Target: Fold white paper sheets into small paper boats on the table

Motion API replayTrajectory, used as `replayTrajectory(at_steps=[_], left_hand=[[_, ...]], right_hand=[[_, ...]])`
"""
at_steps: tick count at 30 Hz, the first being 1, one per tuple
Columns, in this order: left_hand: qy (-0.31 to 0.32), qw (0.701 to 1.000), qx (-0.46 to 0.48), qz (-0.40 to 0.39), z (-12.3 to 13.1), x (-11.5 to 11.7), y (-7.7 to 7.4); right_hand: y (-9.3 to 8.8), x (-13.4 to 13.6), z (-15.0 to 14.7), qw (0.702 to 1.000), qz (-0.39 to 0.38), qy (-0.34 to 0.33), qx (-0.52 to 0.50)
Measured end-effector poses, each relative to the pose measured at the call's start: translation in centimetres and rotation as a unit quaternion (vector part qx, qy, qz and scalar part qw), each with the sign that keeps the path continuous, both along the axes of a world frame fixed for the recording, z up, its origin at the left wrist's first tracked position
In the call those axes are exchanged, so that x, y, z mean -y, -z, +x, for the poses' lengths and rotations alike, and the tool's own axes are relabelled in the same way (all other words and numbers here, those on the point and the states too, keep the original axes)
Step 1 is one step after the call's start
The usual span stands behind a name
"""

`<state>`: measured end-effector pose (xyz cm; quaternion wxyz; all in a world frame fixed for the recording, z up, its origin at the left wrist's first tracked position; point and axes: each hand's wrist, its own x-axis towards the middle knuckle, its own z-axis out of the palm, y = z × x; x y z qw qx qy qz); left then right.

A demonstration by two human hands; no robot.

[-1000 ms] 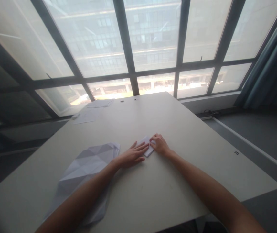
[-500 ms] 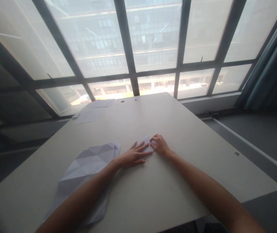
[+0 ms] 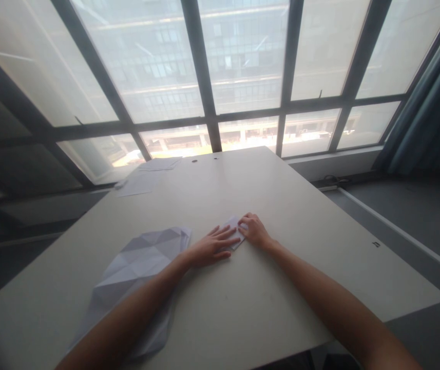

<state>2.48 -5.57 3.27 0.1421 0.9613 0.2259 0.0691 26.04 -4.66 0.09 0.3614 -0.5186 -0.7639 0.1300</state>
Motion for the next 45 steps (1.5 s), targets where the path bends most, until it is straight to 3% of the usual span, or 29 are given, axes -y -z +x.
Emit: replayTrajectory(at_steps=[28,45], left_hand=[[-0.008,0.999,-0.037,0.027,-0.1,-0.1,0.2],[-0.091,0.991,-0.071,0.064,0.2,-0.2,1.1]], right_hand=[[0.7,-0.4,0.0,1.000,0.007,-0.007,-0.012],[1.0,-0.4,0.1,0.999,0.033,-0.025,0.033]])
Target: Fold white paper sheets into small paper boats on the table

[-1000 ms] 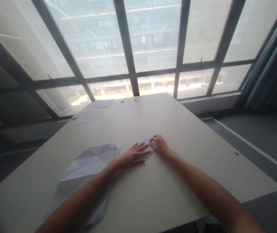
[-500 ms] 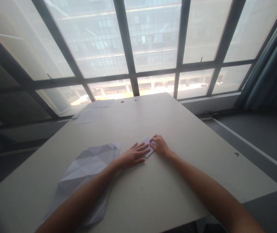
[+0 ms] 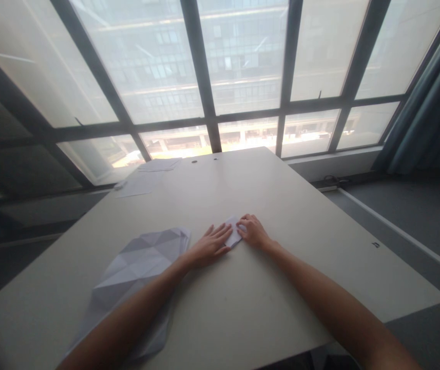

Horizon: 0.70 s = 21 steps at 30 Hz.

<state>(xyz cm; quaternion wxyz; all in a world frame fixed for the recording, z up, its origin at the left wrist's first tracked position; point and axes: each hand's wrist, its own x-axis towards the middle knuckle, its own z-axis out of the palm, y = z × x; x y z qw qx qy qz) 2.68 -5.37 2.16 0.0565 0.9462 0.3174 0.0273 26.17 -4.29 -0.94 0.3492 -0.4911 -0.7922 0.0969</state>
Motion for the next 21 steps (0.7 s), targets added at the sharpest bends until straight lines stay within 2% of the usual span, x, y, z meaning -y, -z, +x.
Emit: replayTrajectory(at_steps=[14,21], left_hand=[[-0.004,1.000,0.025,-0.009,-0.01,-0.07,0.19],[0.011,1.000,0.011,-0.021,-0.11,0.23,-0.57]], right_hand=[[0.00,0.01,-0.04,1.000,-0.005,0.002,0.003],[-0.08,0.08,-0.12,1.000,-0.004,0.004,0.000]])
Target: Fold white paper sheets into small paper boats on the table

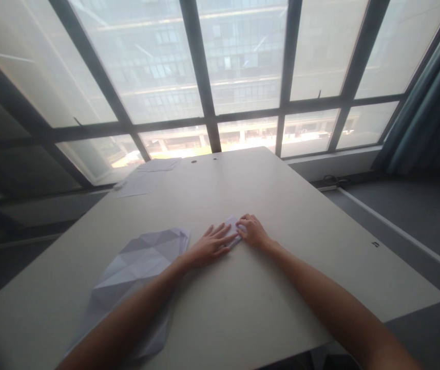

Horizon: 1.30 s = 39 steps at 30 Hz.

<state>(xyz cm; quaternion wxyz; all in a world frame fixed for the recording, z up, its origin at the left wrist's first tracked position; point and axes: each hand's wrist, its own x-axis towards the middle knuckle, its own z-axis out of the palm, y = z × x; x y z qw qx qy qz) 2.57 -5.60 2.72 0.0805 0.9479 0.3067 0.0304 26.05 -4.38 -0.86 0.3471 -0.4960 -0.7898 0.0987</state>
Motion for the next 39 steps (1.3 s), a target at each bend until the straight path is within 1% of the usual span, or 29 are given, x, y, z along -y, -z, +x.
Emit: replayTrajectory(at_steps=[8,23,39], left_hand=[[0.019,1.000,-0.018,-0.016,-0.14,-0.10,-0.31],[0.017,0.999,-0.026,-0.019,-0.04,0.12,-0.52],[0.020,1.000,-0.017,-0.011,-0.07,0.12,-0.38]], right_hand=[[0.05,-0.01,0.07,1.000,-0.002,0.000,-0.003],[-0.02,0.06,0.05,1.000,-0.002,-0.002,-0.006],[-0.10,0.10,0.05,1.000,-0.001,0.000,-0.002]])
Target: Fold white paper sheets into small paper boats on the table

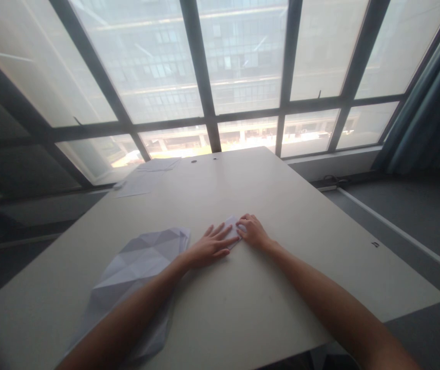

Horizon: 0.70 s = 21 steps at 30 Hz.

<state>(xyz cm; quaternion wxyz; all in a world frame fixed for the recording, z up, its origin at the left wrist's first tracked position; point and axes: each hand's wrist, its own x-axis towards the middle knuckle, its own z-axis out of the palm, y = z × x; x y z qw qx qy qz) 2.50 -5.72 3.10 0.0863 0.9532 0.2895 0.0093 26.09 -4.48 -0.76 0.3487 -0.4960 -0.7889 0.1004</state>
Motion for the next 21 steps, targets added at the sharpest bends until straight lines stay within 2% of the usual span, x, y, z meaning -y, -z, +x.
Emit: replayTrajectory(at_steps=[10,21], left_hand=[[-0.028,0.999,0.012,0.018,0.18,-0.27,0.67],[-0.028,0.999,0.036,-0.008,0.31,-0.06,0.18]], right_hand=[[-0.13,0.04,-0.02,1.000,0.006,-0.006,-0.003],[-0.36,0.36,-0.24,0.999,0.005,-0.002,0.041]])
